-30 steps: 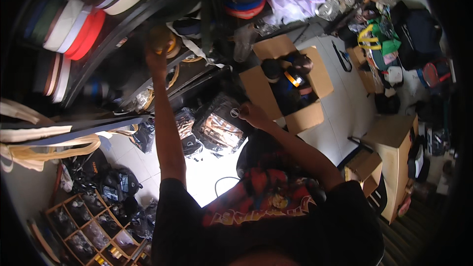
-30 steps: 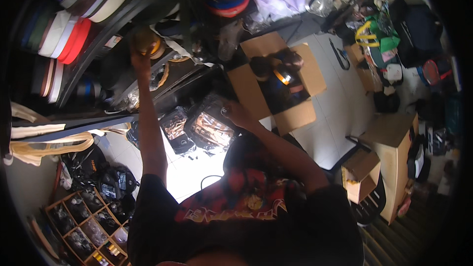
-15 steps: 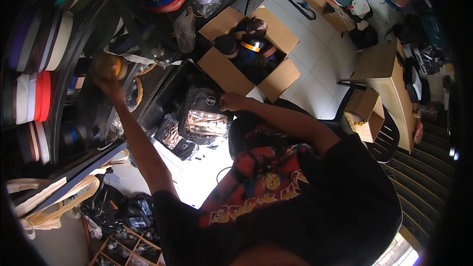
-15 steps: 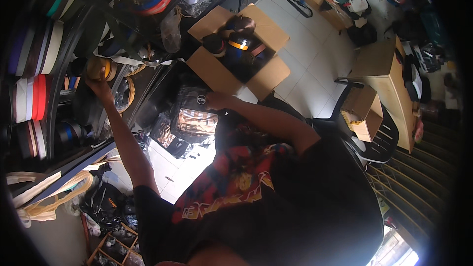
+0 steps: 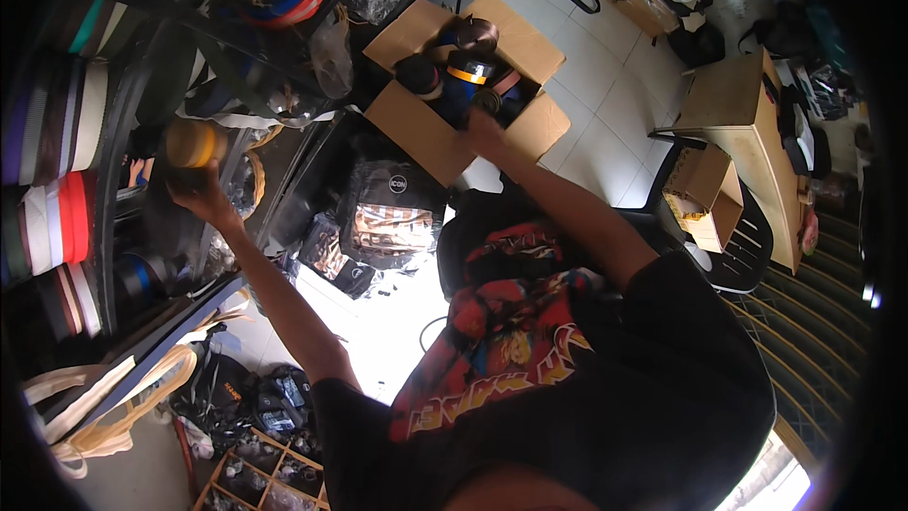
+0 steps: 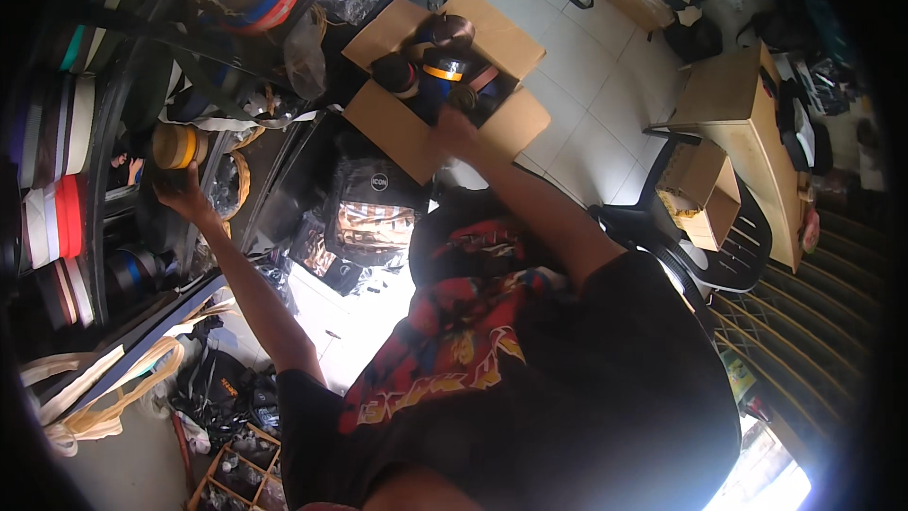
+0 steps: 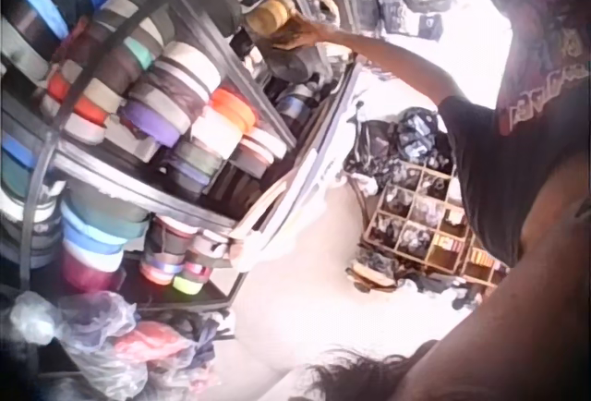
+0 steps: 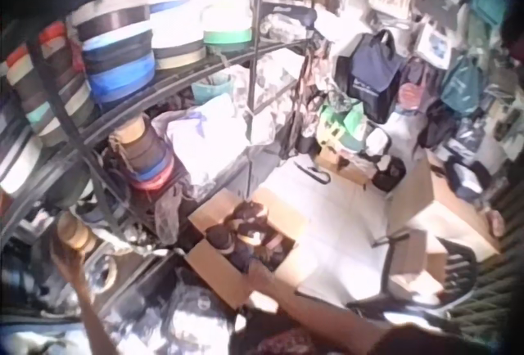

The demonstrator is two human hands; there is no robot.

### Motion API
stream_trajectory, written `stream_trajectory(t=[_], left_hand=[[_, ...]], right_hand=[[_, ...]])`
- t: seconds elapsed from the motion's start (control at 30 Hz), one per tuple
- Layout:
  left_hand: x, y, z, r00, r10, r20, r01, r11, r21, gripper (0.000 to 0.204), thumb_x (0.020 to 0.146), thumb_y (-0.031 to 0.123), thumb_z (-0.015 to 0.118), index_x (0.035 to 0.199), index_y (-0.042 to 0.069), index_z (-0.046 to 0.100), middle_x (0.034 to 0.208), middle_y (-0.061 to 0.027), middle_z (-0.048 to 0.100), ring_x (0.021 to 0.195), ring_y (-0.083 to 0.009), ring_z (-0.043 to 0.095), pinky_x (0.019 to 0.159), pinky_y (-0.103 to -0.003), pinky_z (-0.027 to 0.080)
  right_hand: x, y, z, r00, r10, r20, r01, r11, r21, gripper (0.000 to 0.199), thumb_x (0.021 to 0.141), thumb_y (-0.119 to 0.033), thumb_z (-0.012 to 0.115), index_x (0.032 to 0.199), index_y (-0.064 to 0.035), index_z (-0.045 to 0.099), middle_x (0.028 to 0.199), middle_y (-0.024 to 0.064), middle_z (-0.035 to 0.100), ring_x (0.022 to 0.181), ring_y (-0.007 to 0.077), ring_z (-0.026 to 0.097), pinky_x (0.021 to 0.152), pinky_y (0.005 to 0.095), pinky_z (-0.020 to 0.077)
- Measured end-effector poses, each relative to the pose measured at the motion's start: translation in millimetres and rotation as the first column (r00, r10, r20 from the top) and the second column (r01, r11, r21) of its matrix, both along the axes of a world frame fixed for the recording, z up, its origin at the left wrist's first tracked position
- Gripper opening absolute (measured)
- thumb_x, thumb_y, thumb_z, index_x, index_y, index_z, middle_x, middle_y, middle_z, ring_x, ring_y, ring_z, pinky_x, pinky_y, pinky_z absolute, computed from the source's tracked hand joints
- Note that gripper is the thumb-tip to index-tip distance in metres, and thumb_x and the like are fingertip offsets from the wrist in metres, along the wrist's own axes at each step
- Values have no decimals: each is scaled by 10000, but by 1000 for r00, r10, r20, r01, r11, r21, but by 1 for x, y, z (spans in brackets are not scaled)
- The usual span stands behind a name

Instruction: The person sorts and organizes several rolls of colored ribbon, placing them onto shelves one at a time.

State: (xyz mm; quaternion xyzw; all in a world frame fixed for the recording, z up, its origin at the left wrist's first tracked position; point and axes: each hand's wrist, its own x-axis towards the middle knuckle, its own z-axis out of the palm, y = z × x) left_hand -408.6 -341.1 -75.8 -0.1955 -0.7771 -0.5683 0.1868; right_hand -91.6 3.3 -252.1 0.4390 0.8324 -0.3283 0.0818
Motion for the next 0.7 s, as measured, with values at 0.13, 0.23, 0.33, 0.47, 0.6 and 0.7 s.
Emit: stream_trajectory(t=[0.13,0.23,0.33,0.47,0.6,0.7], left_hand=[[14,-2,-3,991,134,15,-134,991,-32,922,714,168,850,1399,-46,272,1460,-216,337,1317,-297,381,1126,-453,278],[52,1,-3,967,247,57,-240,965,-103,890,744,194,830,1411,-16,279,1472,-208,339,1341,-321,365,1124,-459,277],[109,8,-20,922,358,145,-323,921,-217,834,776,228,805,1408,4,309,1455,-205,370,1342,-326,370,1113,-455,296],[224,2,-101,807,428,407,-325,897,-299,608,882,185,686,1353,-41,375,1319,-197,492,1230,-302,471,1030,-448,395],[368,29,-174,613,252,749,-107,966,-237,125,877,44,619,994,0,619,1005,-61,605,903,-185,586,783,-313,518],[446,64,-174,549,186,815,-178,979,-104,166,852,93,651,994,11,676,1040,-84,669,902,-193,634,778,-320,526]], right_hand=[[-9,36,3,983,-103,-154,150,931,332,610,748,-234,671,1289,-106,420,1212,164,540,1155,357,520,929,466,456],[-13,61,15,981,-47,-186,107,939,327,628,731,-204,679,1295,-100,425,1289,154,474,1232,333,434,1005,461,385],[-13,83,-4,979,114,-167,-26,890,455,679,724,-206,698,1322,-75,404,1317,139,453,1267,315,396,1058,447,313],[-20,82,9,979,195,-67,-150,897,416,734,714,-240,736,1338,-62,394,1329,132,444,1272,292,393,1069,474,278],[-29,85,9,975,220,-33,-179,862,474,754,688,-264,765,1321,-64,408,1302,134,473,1237,288,439,1054,492,295],[-38,103,-12,943,319,-96,-225,823,522,743,679,-272,772,1298,-63,419,1222,142,539,1124,326,541,984,479,392]])
